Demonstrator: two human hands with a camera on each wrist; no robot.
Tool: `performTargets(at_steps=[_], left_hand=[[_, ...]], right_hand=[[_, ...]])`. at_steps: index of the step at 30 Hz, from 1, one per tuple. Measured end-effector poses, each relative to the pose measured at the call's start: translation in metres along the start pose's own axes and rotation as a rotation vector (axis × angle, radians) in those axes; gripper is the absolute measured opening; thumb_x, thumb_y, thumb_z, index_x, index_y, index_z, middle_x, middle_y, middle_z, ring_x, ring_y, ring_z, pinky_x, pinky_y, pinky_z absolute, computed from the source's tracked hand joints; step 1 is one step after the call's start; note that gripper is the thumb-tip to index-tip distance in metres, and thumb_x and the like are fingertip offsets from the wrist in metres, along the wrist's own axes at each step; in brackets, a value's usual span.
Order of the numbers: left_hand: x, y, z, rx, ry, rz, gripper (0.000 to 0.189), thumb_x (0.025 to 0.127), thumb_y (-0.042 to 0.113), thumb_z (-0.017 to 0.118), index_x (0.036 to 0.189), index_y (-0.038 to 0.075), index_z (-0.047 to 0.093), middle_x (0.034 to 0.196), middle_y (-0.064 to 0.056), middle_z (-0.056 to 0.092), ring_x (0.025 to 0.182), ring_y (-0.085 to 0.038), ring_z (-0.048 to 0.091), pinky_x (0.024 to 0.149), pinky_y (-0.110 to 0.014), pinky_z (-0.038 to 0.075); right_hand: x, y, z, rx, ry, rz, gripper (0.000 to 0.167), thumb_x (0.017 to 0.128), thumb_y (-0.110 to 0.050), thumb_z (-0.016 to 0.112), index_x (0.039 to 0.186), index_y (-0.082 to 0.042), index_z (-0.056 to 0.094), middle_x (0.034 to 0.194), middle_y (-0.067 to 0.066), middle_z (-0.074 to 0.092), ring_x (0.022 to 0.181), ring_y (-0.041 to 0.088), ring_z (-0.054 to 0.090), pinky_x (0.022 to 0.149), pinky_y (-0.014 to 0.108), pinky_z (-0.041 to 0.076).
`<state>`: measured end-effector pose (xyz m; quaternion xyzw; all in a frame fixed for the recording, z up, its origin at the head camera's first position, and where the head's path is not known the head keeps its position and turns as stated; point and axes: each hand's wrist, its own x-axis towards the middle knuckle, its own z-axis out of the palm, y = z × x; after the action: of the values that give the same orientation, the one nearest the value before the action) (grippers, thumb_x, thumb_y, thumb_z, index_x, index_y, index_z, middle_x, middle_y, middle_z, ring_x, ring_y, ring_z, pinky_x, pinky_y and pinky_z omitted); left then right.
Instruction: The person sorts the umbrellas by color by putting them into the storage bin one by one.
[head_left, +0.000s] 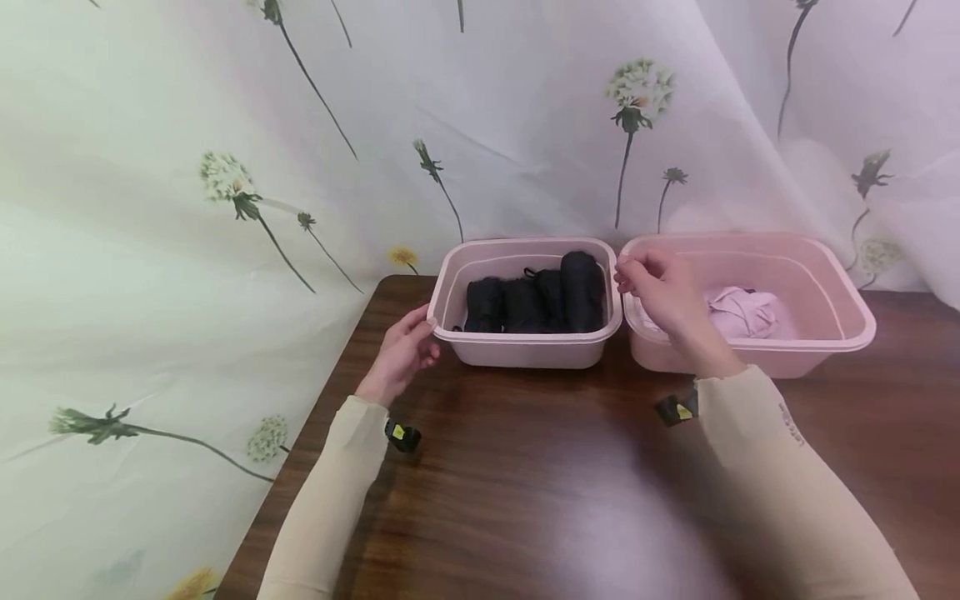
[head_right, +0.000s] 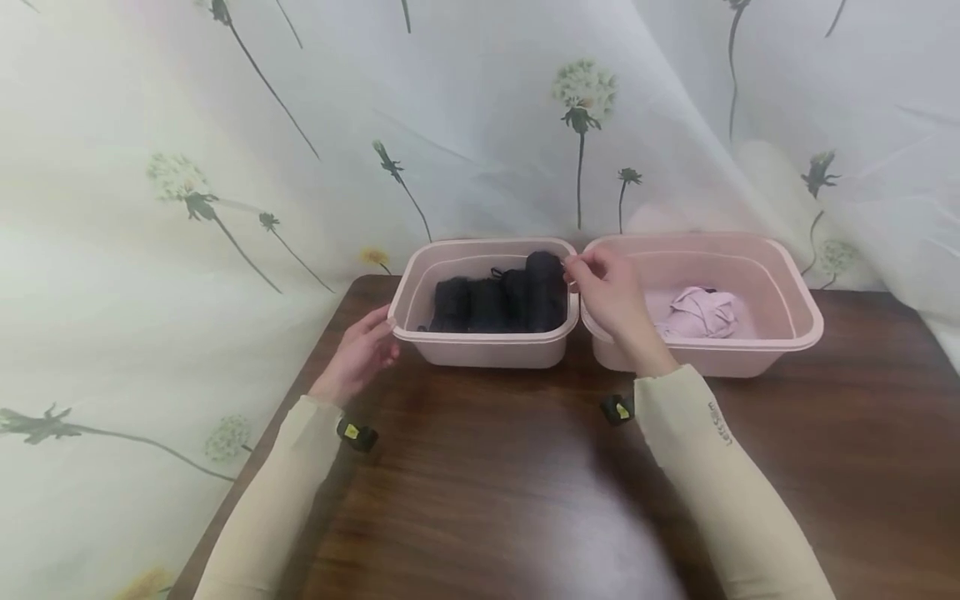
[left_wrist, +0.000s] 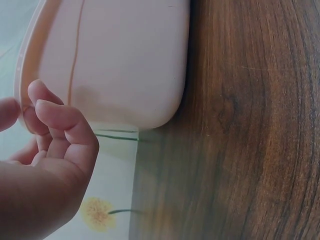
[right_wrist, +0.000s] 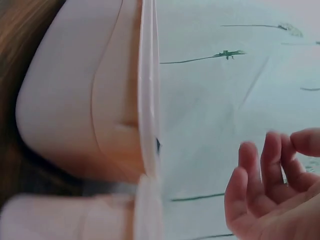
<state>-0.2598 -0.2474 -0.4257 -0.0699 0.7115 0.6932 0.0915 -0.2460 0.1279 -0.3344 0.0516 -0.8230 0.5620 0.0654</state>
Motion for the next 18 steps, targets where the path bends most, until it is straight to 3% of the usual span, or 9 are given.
performTargets(at_steps=[7,11,15,18], left_hand=[[-0.001,0.006,-0.005,0.040,-0.003,-0.003,0.045,0.101,0.027,0.049,0.146,0.022,0.041,0.108,-0.003,0.054,0.066,-0.011,0.055,0.062,-0.023,0.047],[-0.004,0.007,-0.009,0.065,-0.001,-0.009,0.046,0.102,0.027,0.048,0.146,0.023,0.039,0.110,-0.003,0.053,0.067,-0.011,0.055,0.063,-0.023,0.047],[-0.009,0.010,-0.014,0.110,-0.004,-0.024,0.046,0.102,0.026,0.047,0.147,0.020,0.038,0.110,-0.005,0.053,0.067,-0.011,0.054,0.063,-0.023,0.047],[-0.014,0.014,-0.018,0.221,-0.005,-0.019,0.046,0.102,0.027,0.048,0.146,0.015,0.040,0.111,-0.008,0.055,0.072,-0.014,0.057,0.066,-0.026,0.049]], right_hand=[[-0.028,-0.022,-0.030,-0.225,0.015,-0.115,0.033,0.098,-0.035,0.053,0.101,-0.006,0.069,0.091,0.010,0.069,0.073,0.000,0.059,0.071,0.015,0.044],[-0.045,-0.032,-0.047,-0.331,0.031,-0.171,0.031,0.095,-0.039,0.056,0.101,-0.013,0.072,0.090,0.007,0.070,0.075,0.000,0.055,0.070,0.015,0.041],[-0.058,-0.034,-0.060,-0.418,0.044,-0.319,0.015,0.092,-0.027,0.063,0.093,-0.015,0.073,0.082,0.000,0.070,0.075,-0.005,0.052,0.071,0.011,0.040],[-0.068,-0.033,-0.073,-0.484,0.031,-0.451,0.005,0.088,-0.014,0.068,0.087,-0.016,0.072,0.079,-0.005,0.068,0.075,-0.010,0.052,0.071,0.009,0.041]])
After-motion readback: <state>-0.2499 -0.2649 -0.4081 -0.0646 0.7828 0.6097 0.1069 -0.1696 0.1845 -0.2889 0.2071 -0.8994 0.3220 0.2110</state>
